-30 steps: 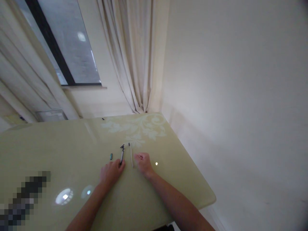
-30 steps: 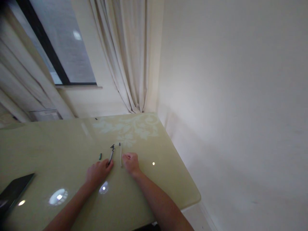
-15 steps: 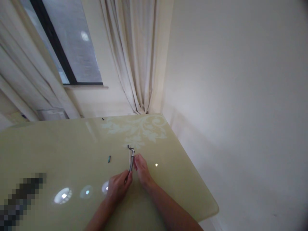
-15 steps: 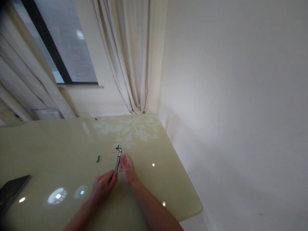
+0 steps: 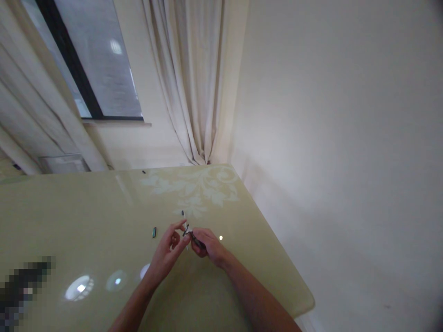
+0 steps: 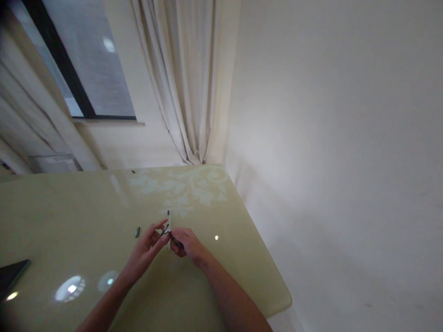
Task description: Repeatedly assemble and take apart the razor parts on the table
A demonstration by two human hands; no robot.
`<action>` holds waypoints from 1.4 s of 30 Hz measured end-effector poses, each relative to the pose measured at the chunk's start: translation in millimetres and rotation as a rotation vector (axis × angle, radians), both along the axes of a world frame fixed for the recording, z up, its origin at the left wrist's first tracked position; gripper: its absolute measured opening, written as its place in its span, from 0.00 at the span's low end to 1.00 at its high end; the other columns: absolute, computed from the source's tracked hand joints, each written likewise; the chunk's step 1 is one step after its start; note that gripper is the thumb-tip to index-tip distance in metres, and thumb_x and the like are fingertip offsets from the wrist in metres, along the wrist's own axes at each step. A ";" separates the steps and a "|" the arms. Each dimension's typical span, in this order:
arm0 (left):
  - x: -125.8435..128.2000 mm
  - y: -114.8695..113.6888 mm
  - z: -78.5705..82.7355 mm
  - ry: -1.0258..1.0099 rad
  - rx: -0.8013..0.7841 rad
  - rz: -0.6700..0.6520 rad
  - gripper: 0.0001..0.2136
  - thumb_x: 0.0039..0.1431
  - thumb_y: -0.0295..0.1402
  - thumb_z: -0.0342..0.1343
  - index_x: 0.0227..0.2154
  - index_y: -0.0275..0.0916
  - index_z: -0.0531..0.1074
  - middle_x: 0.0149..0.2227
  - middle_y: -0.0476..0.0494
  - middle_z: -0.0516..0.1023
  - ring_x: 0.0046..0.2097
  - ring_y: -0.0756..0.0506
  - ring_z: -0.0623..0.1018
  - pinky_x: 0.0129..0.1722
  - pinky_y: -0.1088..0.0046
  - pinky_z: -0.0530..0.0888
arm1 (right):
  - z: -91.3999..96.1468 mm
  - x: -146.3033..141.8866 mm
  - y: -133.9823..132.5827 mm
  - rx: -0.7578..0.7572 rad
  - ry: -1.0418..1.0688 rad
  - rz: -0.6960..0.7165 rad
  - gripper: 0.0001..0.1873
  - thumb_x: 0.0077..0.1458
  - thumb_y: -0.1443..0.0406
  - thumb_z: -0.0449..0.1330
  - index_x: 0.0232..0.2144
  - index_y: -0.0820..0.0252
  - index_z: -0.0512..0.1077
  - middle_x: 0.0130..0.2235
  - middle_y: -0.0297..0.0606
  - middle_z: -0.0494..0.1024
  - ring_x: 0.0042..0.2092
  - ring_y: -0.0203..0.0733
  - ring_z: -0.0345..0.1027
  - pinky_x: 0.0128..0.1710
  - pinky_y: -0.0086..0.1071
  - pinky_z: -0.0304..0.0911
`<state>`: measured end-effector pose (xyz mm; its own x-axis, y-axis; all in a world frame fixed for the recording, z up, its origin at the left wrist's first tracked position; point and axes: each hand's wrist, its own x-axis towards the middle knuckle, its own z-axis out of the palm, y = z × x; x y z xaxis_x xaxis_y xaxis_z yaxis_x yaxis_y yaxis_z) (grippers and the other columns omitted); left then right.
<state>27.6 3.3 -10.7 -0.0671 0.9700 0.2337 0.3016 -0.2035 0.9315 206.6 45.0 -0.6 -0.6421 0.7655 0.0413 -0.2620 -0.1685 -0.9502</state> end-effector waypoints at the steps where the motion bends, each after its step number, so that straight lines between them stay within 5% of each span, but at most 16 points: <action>1: -1.4 2.4 0.5 -0.030 -0.017 -0.049 0.26 0.61 0.50 0.60 0.57 0.40 0.72 0.41 0.43 0.74 0.33 0.48 0.72 0.33 0.73 0.72 | 0.3 1.4 0.1 -0.008 -0.015 0.022 0.26 0.64 0.46 0.57 0.25 0.60 0.66 0.20 0.27 0.61 0.20 0.29 0.47 0.20 0.28 0.40; 11: -14.5 1.3 1.4 -0.124 0.010 -0.268 0.20 0.52 0.43 0.71 0.46 0.40 0.81 0.41 0.42 0.75 0.33 0.49 0.70 0.34 0.73 0.70 | 6.3 18.3 0.6 -0.071 -0.033 0.254 0.24 0.60 0.47 0.62 0.28 0.62 0.72 0.20 0.24 0.57 0.20 0.29 0.44 0.21 0.29 0.37; 24: -2.5 1.8 -4.4 -0.258 -0.098 -0.258 0.21 0.50 0.46 0.71 0.43 0.39 0.82 0.40 0.41 0.77 0.38 0.45 0.74 0.38 0.70 0.72 | -5.1 23.7 3.4 -0.068 -0.077 0.183 0.26 0.57 0.44 0.64 0.26 0.60 0.70 0.18 0.22 0.55 0.19 0.28 0.42 0.20 0.29 0.35; 27: -2.4 8.7 -10.0 -0.299 -0.105 -0.168 0.23 0.47 0.49 0.72 0.42 0.39 0.82 0.40 0.41 0.78 0.39 0.44 0.75 0.39 0.70 0.73 | -9.5 32.1 4.8 -0.061 -0.098 0.159 0.26 0.57 0.44 0.64 0.26 0.61 0.71 0.17 0.22 0.55 0.19 0.28 0.42 0.20 0.29 0.35; 32: 20.7 34.4 -7.5 0.090 -0.074 -0.088 0.23 0.52 0.46 0.68 0.48 0.40 0.80 0.35 0.45 0.79 0.30 0.48 0.71 0.32 0.71 0.70 | -18.5 50.1 16.7 -0.151 0.075 -0.172 0.28 0.55 0.41 0.64 0.25 0.59 0.67 0.17 0.22 0.56 0.18 0.27 0.40 0.18 0.27 0.34; 35: 54.3 55.1 -1.6 0.480 -0.043 -0.096 0.19 0.55 0.40 0.67 0.49 0.41 0.80 0.43 0.41 0.81 0.37 0.44 0.76 0.41 0.67 0.73 | -22.7 60.2 27.8 -0.205 0.266 -0.456 0.28 0.52 0.41 0.65 0.27 0.57 0.65 0.17 0.20 0.55 0.18 0.27 0.38 0.17 0.25 0.34; 38: 87.0 75.0 -2.1 0.591 -0.063 -0.109 0.15 0.53 0.35 0.68 0.45 0.40 0.81 0.42 0.41 0.82 0.46 0.40 0.78 0.49 0.65 0.71 | -26.3 66.4 34.5 -0.209 0.331 -0.587 0.27 0.51 0.42 0.67 0.29 0.57 0.66 0.17 0.20 0.56 0.17 0.28 0.39 0.16 0.24 0.36; 42: 111.2 94.1 -10.7 0.653 -0.117 -0.090 0.12 0.54 0.32 0.65 0.42 0.39 0.82 0.38 0.41 0.81 0.45 0.39 0.79 0.46 0.66 0.69 | -31.1 67.4 36.7 -0.193 0.342 -0.652 0.28 0.50 0.41 0.67 0.30 0.58 0.67 0.17 0.20 0.57 0.17 0.27 0.41 0.16 0.24 0.38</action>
